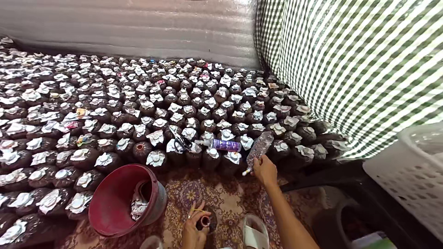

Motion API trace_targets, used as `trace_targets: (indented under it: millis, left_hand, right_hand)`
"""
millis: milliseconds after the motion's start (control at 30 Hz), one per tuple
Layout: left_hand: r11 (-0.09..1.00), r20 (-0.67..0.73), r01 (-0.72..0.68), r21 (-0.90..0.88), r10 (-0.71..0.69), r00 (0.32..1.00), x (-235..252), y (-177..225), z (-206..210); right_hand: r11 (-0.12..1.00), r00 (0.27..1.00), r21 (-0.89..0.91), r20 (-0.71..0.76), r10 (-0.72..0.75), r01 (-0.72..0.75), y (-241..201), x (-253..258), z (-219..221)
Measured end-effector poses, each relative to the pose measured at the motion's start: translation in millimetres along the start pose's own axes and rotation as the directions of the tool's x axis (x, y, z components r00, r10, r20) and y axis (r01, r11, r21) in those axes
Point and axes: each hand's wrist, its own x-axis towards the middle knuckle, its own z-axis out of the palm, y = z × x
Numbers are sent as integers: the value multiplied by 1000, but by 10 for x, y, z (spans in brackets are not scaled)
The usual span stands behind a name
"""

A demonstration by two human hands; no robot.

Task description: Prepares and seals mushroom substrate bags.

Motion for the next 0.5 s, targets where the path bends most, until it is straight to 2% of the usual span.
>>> trace_targets:
  millis: [133,267,367,500]
  left_hand:
    - [998,23,49,28,-50,998,1,3,-53]
    - [993,88,35,116,-45,995,37,-3,-69]
    - [980,98,25,199,-45,994,6,-11,-84]
    - [954,77,83,289,-109,991,-29,-59,-138]
  right_hand:
    - [990,982,66,-150,-114,125,8,-786,-65]
    - [956,929,118,-293,-225,269,92,-1509,191]
    - [930,895,90,-319,-313,358,181,-1865,440]
    - [894,855,38,-311,-415,447,279,-2126,637]
